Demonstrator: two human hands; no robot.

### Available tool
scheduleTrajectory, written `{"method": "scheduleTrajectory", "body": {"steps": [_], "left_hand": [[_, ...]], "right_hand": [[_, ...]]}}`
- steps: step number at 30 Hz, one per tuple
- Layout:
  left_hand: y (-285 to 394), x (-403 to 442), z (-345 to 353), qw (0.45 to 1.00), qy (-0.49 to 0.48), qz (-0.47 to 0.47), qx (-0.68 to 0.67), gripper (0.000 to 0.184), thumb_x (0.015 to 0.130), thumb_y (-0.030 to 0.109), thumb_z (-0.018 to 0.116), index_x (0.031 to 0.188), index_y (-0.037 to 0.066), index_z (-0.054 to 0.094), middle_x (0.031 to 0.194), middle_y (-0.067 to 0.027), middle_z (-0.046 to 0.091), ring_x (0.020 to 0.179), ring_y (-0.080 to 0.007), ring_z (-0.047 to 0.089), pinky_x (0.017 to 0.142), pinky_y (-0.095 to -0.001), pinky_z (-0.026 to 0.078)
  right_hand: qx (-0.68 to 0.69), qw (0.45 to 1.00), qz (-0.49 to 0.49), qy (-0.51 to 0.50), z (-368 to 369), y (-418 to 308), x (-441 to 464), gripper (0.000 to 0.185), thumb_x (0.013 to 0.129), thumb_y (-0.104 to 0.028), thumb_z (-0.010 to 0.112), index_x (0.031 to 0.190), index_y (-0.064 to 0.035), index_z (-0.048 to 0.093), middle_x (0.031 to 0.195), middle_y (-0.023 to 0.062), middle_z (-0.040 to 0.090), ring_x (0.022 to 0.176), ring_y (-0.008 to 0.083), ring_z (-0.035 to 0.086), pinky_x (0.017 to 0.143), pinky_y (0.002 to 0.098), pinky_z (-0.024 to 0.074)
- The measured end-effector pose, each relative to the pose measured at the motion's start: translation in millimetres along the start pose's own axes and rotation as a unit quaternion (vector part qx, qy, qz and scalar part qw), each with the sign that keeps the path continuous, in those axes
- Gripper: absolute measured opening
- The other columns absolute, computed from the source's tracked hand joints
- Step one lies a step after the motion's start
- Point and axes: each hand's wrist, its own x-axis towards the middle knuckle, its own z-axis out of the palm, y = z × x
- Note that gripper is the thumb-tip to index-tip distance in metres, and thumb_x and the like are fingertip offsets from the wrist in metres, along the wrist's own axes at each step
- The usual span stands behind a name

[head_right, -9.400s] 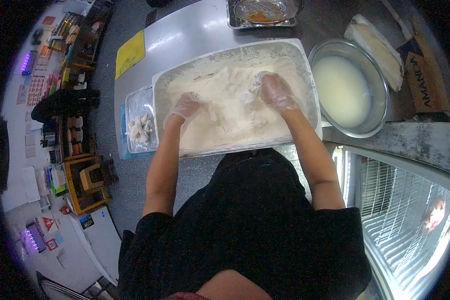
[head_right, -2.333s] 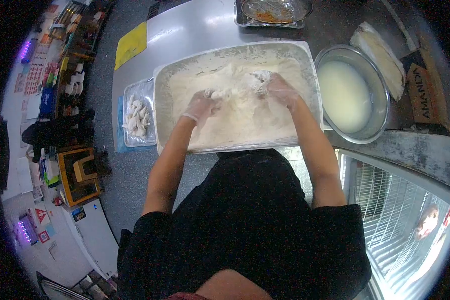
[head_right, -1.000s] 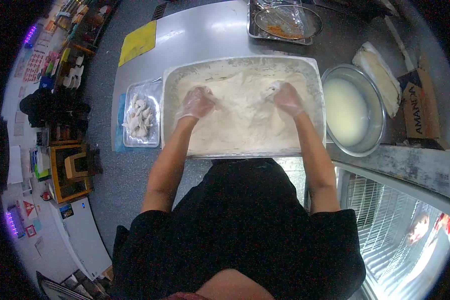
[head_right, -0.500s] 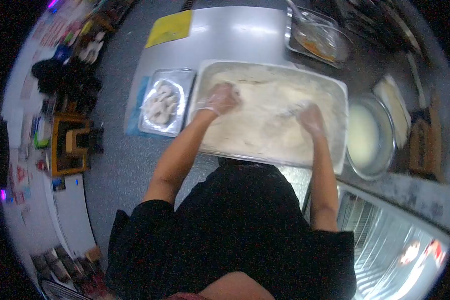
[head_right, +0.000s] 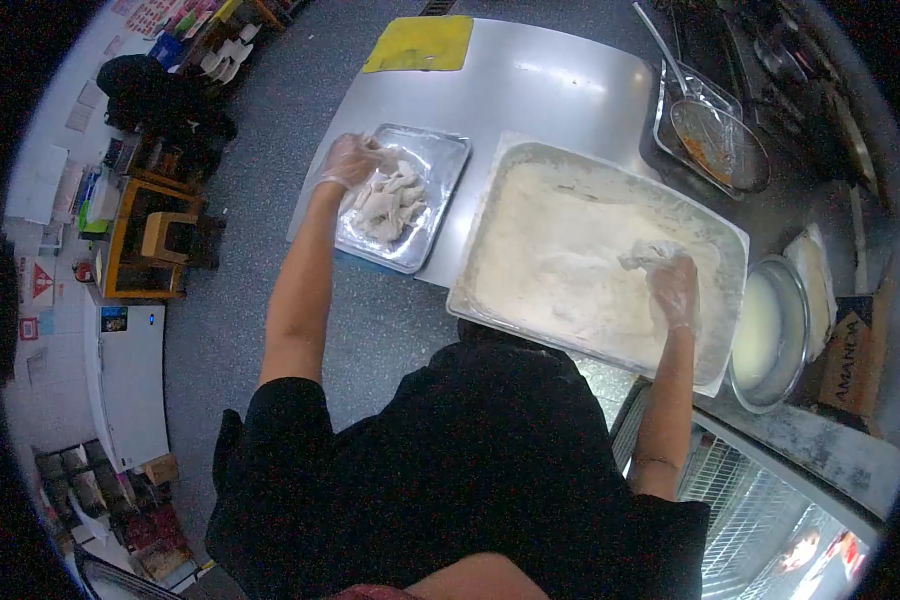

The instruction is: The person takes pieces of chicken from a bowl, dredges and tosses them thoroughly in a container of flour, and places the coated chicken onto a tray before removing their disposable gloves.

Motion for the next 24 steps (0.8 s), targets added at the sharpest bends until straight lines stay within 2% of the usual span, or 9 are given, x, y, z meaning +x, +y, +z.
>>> {"method": "scheduleTrajectory", "body": {"steps": [4,7,9,11,13,15,19,23,24], "left_hand": [[-71,13,39,0.999,0.030,-0.044,0.001,0.022,0.073,0.027,0.062,0.082,0.007,0.065,0.083,-0.0138,0.065,0.075,-0.0300,0.061,0.071,-0.0384,0.047],[-98,-4,49,0.998,-0.046,-0.027,-0.030,0.027,0.076,0.028,0.059,0.092,0.008,0.065,0.092,-0.0149,0.063,0.086,-0.0301,0.060,0.078,-0.0366,0.045],[-113,-20,52,0.999,-0.042,-0.004,-0.013,0.030,0.077,0.027,0.059,0.100,0.007,0.063,0.097,-0.0141,0.062,0.090,-0.0278,0.059,0.083,-0.0347,0.044],[-106,-41,29,0.995,-0.052,-0.044,-0.078,0.029,0.078,0.026,0.059,0.099,0.006,0.063,0.097,-0.0141,0.062,0.090,-0.0273,0.059,0.083,-0.0345,0.044],[-106,-63,22,0.984,-0.060,-0.083,-0.144,0.029,0.078,0.026,0.059,0.098,0.006,0.063,0.097,-0.0142,0.062,0.090,-0.0268,0.059,0.083,-0.0344,0.044],[-111,-78,21,0.986,0.000,-0.091,-0.138,0.027,0.078,0.024,0.058,0.095,0.005,0.063,0.096,-0.0140,0.062,0.090,-0.0262,0.059,0.082,-0.0339,0.044],[-119,-98,26,0.981,0.024,-0.062,-0.180,0.025,0.077,0.024,0.058,0.092,0.005,0.064,0.095,-0.0145,0.063,0.087,-0.0271,0.060,0.079,-0.0351,0.045],[-107,-113,18,0.975,-0.024,-0.115,-0.191,0.029,0.079,0.029,0.055,0.095,0.005,0.062,0.097,-0.0187,0.060,0.090,-0.0339,0.056,0.079,-0.0379,0.044],[-104,-118,17,0.979,-0.021,-0.103,-0.172,0.030,0.079,0.030,0.054,0.095,0.005,0.062,0.097,-0.0189,0.059,0.090,-0.0339,0.056,0.078,-0.0383,0.044]], "right_hand": [[-0.089,0.980,0.129,-0.119,-5,-66,50,0.025,0.067,-0.016,0.060,0.088,-0.0018,0.060,0.090,0.0169,0.058,0.088,0.0339,0.053,0.080,0.0377,0.0420],[-0.046,0.997,0.053,-0.044,5,-125,81,0.023,0.069,-0.016,0.058,0.086,-0.0014,0.060,0.092,0.0177,0.056,0.090,0.0339,0.052,0.082,0.0397,0.0403],[0.102,0.985,-0.139,0.014,28,-149,103,0.023,0.073,-0.017,0.057,0.089,-0.0016,0.059,0.095,0.0183,0.055,0.092,0.0336,0.051,0.083,0.0414,0.0390],[-0.029,0.988,-0.052,-0.143,20,-228,148,0.022,0.076,-0.017,0.055,0.092,-0.0026,0.060,0.099,0.0187,0.055,0.096,0.0323,0.051,0.083,0.0413,0.0393],[0.218,0.956,-0.085,-0.174,27,-291,174,0.020,0.076,-0.017,0.055,0.089,-0.0029,0.061,0.091,0.0177,0.058,0.094,0.0324,0.052,0.083,0.0418,0.0390],[0.042,0.987,-0.060,-0.142,98,-299,194,0.015,0.076,-0.012,0.052,0.080,-0.0019,0.063,0.082,0.0175,0.061,0.086,0.0334,0.055,0.079,0.0403,0.0426],[0.071,0.975,-0.053,-0.204,171,-332,227,0.020,0.074,-0.013,0.053,0.086,0.0006,0.060,0.086,0.0193,0.061,0.084,0.0344,0.057,0.077,0.0392,0.0454],[0.087,0.971,-0.061,-0.215,280,-292,247,0.029,0.073,-0.018,0.057,0.093,0.0016,0.059,0.096,0.0209,0.059,0.087,0.0326,0.057,0.081,0.0371,0.0449],[0.087,0.971,-0.059,-0.214,262,-297,243,0.029,0.073,-0.018,0.057,0.093,0.0016,0.059,0.096,0.0209,0.059,0.087,0.0326,0.057,0.081,0.0371,0.0449]]}}
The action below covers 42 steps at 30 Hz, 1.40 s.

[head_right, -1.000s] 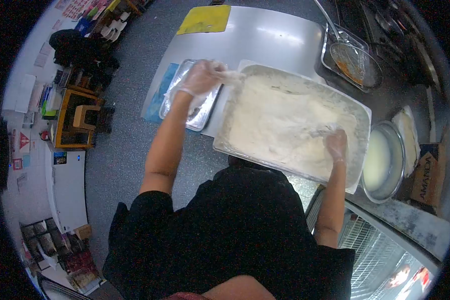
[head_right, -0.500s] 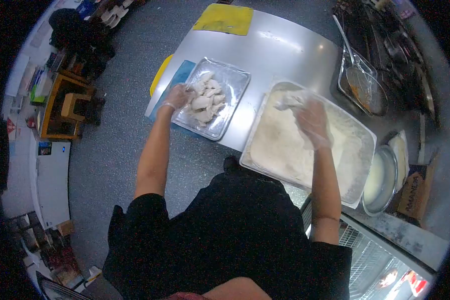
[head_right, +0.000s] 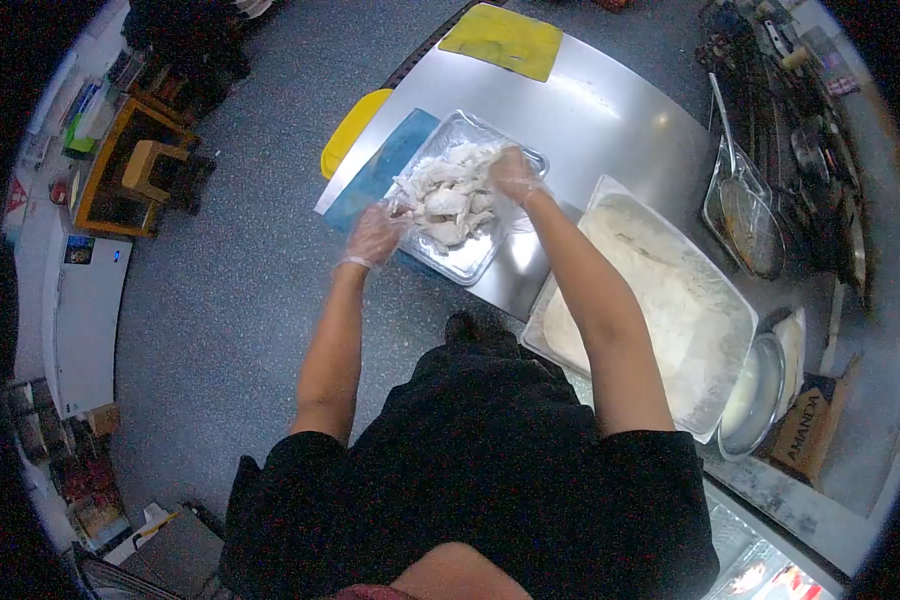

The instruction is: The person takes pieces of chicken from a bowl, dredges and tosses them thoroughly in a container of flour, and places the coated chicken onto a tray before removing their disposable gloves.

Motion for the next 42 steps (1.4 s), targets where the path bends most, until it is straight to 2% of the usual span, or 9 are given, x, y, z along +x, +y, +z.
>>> {"method": "scheduleTrajectory", "body": {"steps": [9,17,20,22,30,33,35,39,42], "left_hand": [[54,-3,38,0.983,0.013,0.178,0.043,0.029,0.078,0.027,0.056,0.094,0.004,0.061,0.089,-0.0173,0.062,0.082,-0.0306,0.059,0.075,-0.0385,0.045],[230,-4,114,0.934,-0.117,0.335,0.044,0.031,0.083,0.029,0.050,0.097,0.002,0.058,0.090,-0.0152,0.062,0.079,-0.0284,0.060,0.075,-0.0374,0.047],[258,4,175,0.889,-0.227,0.367,0.155,0.040,0.082,0.036,0.050,0.101,0.001,0.057,0.095,-0.0187,0.060,0.086,-0.0294,0.059,0.078,-0.0380,0.046],[266,2,223,0.867,-0.264,0.374,0.199,0.045,0.082,0.039,0.049,0.103,0.000,0.057,0.096,-0.0204,0.059,0.089,-0.0322,0.058,0.078,-0.0394,0.046],[275,-45,303,0.876,-0.481,0.015,0.039,0.069,0.083,0.054,0.042,0.130,0.004,0.036,0.127,-0.0226,0.040,0.117,-0.0331,0.041,0.098,-0.0367,0.032],[205,-33,369,0.834,-0.420,0.359,-0.001,0.066,0.082,0.053,0.044,0.124,0.003,0.043,0.131,-0.0192,0.039,0.124,-0.0283,0.033,0.100,-0.0302,0.028],[226,-36,359,0.854,-0.432,0.290,0.011,0.064,0.082,0.050,0.046,0.124,0.002,0.043,0.128,-0.0193,0.041,0.120,-0.0290,0.037,0.097,-0.0318,0.030],[274,-51,314,0.884,-0.465,-0.004,0.051,0.057,0.082,0.038,0.054,0.123,0.000,0.041,0.116,-0.0194,0.052,0.103,-0.0316,0.052,0.086,-0.0384,0.041],[242,-29,333,0.914,-0.348,0.180,0.103,0.060,0.078,0.042,0.056,0.113,-0.005,0.050,0.101,-0.0228,0.058,0.095,-0.0323,0.053,0.087,-0.0366,0.039]], "right_hand": [[0.280,0.959,0.004,0.034,-204,-3,-171,0.022,0.080,-0.021,0.057,0.091,-0.0030,0.064,0.084,0.0072,0.065,0.062,0.0118,0.059,0.057,0.0240,0.0486],[-0.055,0.957,0.284,0.021,-205,212,-336,0.020,0.082,-0.015,0.048,0.094,-0.0027,0.059,0.082,0.0075,0.061,0.065,0.0151,0.054,0.057,0.0278,0.0439],[0.423,0.866,0.261,0.056,-127,378,-374,0.041,0.081,-0.034,0.055,0.110,-0.0055,0.057,0.103,0.0141,0.061,0.092,0.0223,0.058,0.081,0.0331,0.0440],[0.008,0.926,0.374,-0.045,-179,238,-356,0.049,0.083,-0.044,0.046,0.115,-0.0072,0.054,0.111,0.0161,0.056,0.096,0.0253,0.056,0.086,0.0321,0.0410],[-0.052,0.992,0.079,-0.082,-88,291,-370,0.030,0.086,-0.020,0.043,0.107,-0.0030,0.055,0.095,0.0081,0.058,0.093,0.0206,0.052,0.085,0.0359,0.0415],[0.474,0.816,0.293,-0.151,-123,244,-369,0.039,0.081,-0.032,0.056,0.115,-0.0120,0.055,0.110,0.0065,0.057,0.105,0.0165,0.049,0.088,0.0288,0.0391],[0.630,0.695,0.343,-0.055,-141,206,-372,0.043,0.081,-0.026,0.059,0.118,-0.0069,0.051,0.110,0.0035,0.056,0.099,0.0117,0.051,0.080,0.0268,0.0437],[0.675,0.710,0.163,-0.115,-153,212,-375,0.043,0.083,-0.027,0.057,0.119,-0.0040,0.049,0.107,0.0016,0.058,0.100,0.0096,0.051,0.074,0.0278,0.0464],[0.662,0.701,0.243,-0.105,-160,217,-365,0.038,0.081,-0.023,0.058,0.113,-0.0019,0.053,0.107,0.0044,0.058,0.098,0.0108,0.052,0.077,0.0283,0.0458]]}}
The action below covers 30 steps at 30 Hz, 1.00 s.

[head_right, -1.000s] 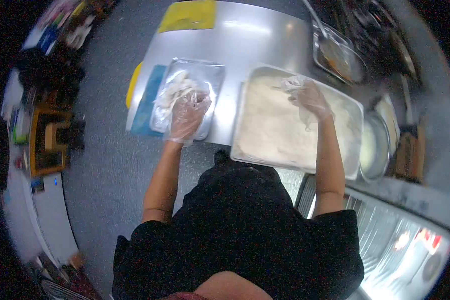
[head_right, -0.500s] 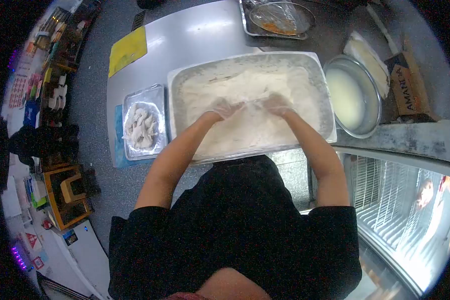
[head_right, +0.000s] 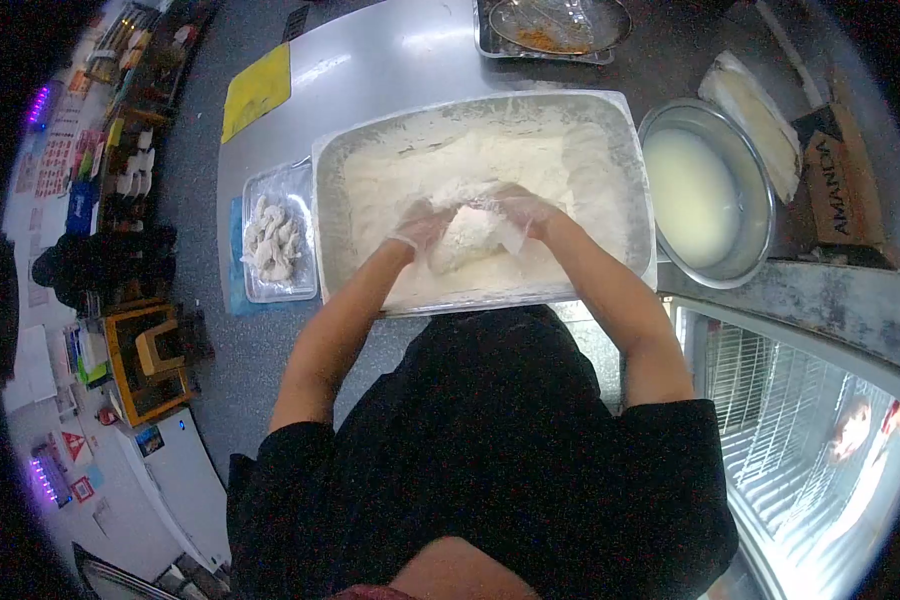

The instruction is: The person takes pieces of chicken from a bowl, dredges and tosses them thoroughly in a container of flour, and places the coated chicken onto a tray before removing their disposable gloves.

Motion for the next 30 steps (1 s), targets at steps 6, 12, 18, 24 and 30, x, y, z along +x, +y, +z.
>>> {"method": "scheduleTrajectory", "body": {"steps": [6,12,18,24,30], "left_hand": [[32,-45,-36,0.991,0.108,0.005,0.081,0.068,0.076,0.052,0.056,0.104,-0.010,0.053,0.100,-0.0250,0.058,0.092,-0.0322,0.057,0.082,-0.0377,0.043],[21,-47,-14,0.964,-0.205,-0.055,0.162,0.074,0.067,0.059,0.060,0.100,-0.007,0.058,0.100,-0.0266,0.058,0.094,-0.0344,0.057,0.083,-0.0371,0.044],[53,-51,17,0.950,-0.193,-0.028,0.242,0.048,0.066,0.029,0.053,0.094,-0.010,0.057,0.095,-0.0295,0.058,0.090,-0.0366,0.058,0.083,-0.0402,0.044],[42,-53,16,0.964,-0.169,0.007,0.205,0.049,0.071,0.036,0.056,0.098,-0.004,0.057,0.099,-0.0267,0.057,0.095,-0.0376,0.055,0.085,-0.0405,0.042],[13,-45,-12,0.989,-0.132,0.018,-0.057,0.060,0.067,0.042,0.064,0.102,-0.007,0.057,0.099,-0.0254,0.059,0.093,-0.0314,0.058,0.083,-0.0365,0.043]], "right_hand": [[-0.415,0.857,-0.220,0.212,-7,-10,-12,0.024,0.082,-0.021,0.052,0.093,-0.0016,0.061,0.095,0.0151,0.061,0.083,0.0235,0.058,0.078,0.0336,0.0451],[-0.595,0.788,-0.042,0.153,-37,-44,13,0.046,0.077,-0.037,0.055,0.109,-0.0032,0.051,0.105,0.0171,0.057,0.097,0.0280,0.054,0.086,0.0354,0.0427],[-0.745,0.524,-0.335,0.241,29,24,49,0.062,0.074,-0.038,0.058,0.129,-0.0155,0.040,0.130,0.0200,0.037,0.095,0.0370,0.055,0.088,0.0436,0.0409],[-0.763,0.615,-0.164,0.110,13,38,55,0.049,0.077,-0.029,0.055,0.124,-0.0222,0.045,0.119,0.0186,0.048,0.090,0.0364,0.057,0.084,0.0430,0.0434],[-0.658,0.736,-0.141,0.071,-9,0,10,0.038,0.081,-0.027,0.052,0.113,-0.0067,0.051,0.105,0.0198,0.055,0.094,0.0295,0.056,0.083,0.0385,0.0450]]}}
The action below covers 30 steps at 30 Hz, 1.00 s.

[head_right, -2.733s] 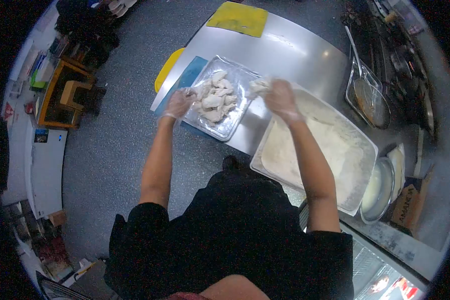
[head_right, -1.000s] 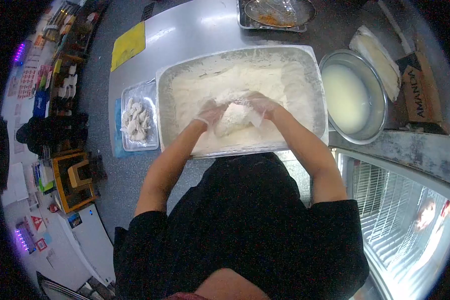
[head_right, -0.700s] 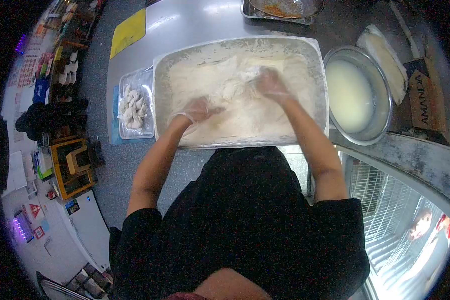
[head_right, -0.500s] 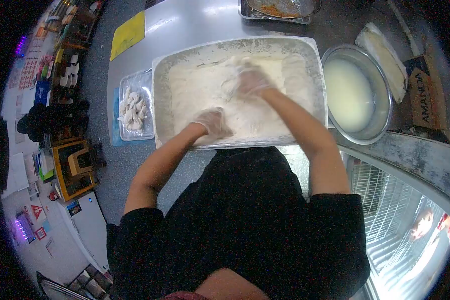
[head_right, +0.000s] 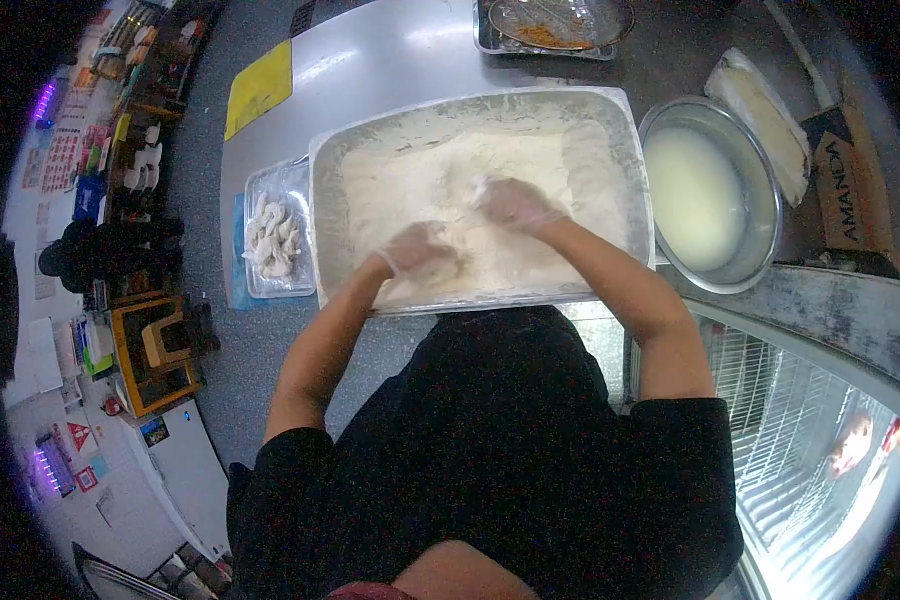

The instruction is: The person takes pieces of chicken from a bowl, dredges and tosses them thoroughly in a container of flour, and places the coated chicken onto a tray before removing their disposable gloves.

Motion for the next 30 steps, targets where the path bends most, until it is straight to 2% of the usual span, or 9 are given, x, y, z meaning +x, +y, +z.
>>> {"method": "scheduleTrajectory", "body": {"steps": [1,5,7,8,10,17,19,25,30], "left_hand": [[-46,19,12,0.994,0.107,0.026,-0.020,0.064,0.065,0.039,0.068,0.109,-0.005,0.054,0.105,-0.0228,0.058,0.095,-0.0269,0.057,0.084,-0.0318,0.042],[-21,3,-25,0.991,0.120,-0.017,-0.053,0.065,0.065,0.038,0.069,0.111,-0.004,0.054,0.107,-0.0208,0.057,0.098,-0.0256,0.055,0.086,-0.0291,0.041],[-49,21,-26,0.977,0.133,-0.025,-0.162,0.043,0.068,0.022,0.070,0.104,0.000,0.059,0.099,-0.0139,0.062,0.088,-0.0224,0.057,0.078,-0.0304,0.043],[-36,14,-32,0.977,0.133,-0.025,-0.162,0.043,0.068,0.022,0.070,0.104,0.000,0.059,0.099,-0.0139,0.062,0.088,-0.0224,0.057,0.078,-0.0304,0.043],[4,-6,-49,0.993,0.082,-0.058,-0.059,0.044,0.071,0.029,0.067,0.103,0.000,0.059,0.097,-0.0163,0.062,0.087,-0.0250,0.058,0.080,-0.0317,0.043],[-9,-3,-41,0.960,0.190,-0.122,0.165,0.043,0.072,0.040,0.061,0.098,0.005,0.063,0.101,-0.0182,0.060,0.094,-0.0326,0.057,0.080,-0.0383,0.044],[22,-25,-45,0.946,0.153,-0.144,0.246,0.045,0.074,0.040,0.058,0.098,0.001,0.061,0.101,-0.0206,0.059,0.095,-0.0350,0.057,0.081,-0.0414,0.044],[-47,-5,-21,0.931,0.127,-0.103,0.327,0.043,0.074,0.039,0.057,0.094,0.001,0.061,0.099,-0.0211,0.059,0.093,-0.0348,0.057,0.082,-0.0414,0.045],[-11,-25,-42,0.955,0.147,-0.158,0.204,0.044,0.074,0.038,0.056,0.097,0.001,0.059,0.098,-0.0212,0.059,0.093,-0.0340,0.058,0.082,-0.0403,0.045]], "right_hand": [[0.004,1.000,-0.012,0.028,6,17,0,0.038,0.083,-0.027,0.051,0.110,-0.0018,0.050,0.107,0.0213,0.053,0.098,0.0283,0.054,0.083,0.0369,0.0452],[0.102,0.975,-0.099,0.171,2,37,-13,0.045,0.082,-0.031,0.054,0.114,-0.0005,0.046,0.111,0.0203,0.053,0.103,0.0297,0.051,0.091,0.0350,0.0399],[0.213,0.956,0.083,0.181,-26,11,-33,0.039,0.076,-0.025,0.062,0.104,0.0006,0.053,0.101,0.0164,0.057,0.097,0.0279,0.055,0.086,0.0352,0.0432],[0.213,0.957,0.083,0.181,-26,11,-32,0.039,0.076,-0.025,0.062,0.104,0.0006,0.053,0.101,0.0164,0.057,0.097,0.0279,0.055,0.086,0.0352,0.0432],[0.132,0.960,0.201,0.144,-23,15,-28,0.038,0.075,-0.027,0.062,0.099,0.0023,0.053,0.099,0.0190,0.057,0.095,0.0291,0.055,0.084,0.0361,0.0434],[-0.072,0.985,0.154,-0.021,20,16,0,0.027,0.072,-0.013,0.050,0.094,0.0022,0.055,0.092,0.0215,0.058,0.087,0.0326,0.057,0.076,0.0392,0.0459],[-0.069,0.986,0.127,0.084,34,16,3,0.020,0.073,-0.014,0.050,0.084,0.0013,0.057,0.081,0.0203,0.060,0.076,0.0324,0.059,0.070,0.0411,0.0471],[0.015,0.958,0.188,0.218,33,43,2,0.015,0.075,-0.011,0.049,0.081,0.0005,0.056,0.077,0.0206,0.059,0.075,0.0341,0.059,0.069,0.0424,0.0464],[0.019,0.953,0.099,0.286,17,71,-5,0.013,0.075,-0.011,0.050,0.080,-0.0001,0.054,0.077,0.0214,0.057,0.072,0.0371,0.056,0.066,0.0442,0.0436]]}}
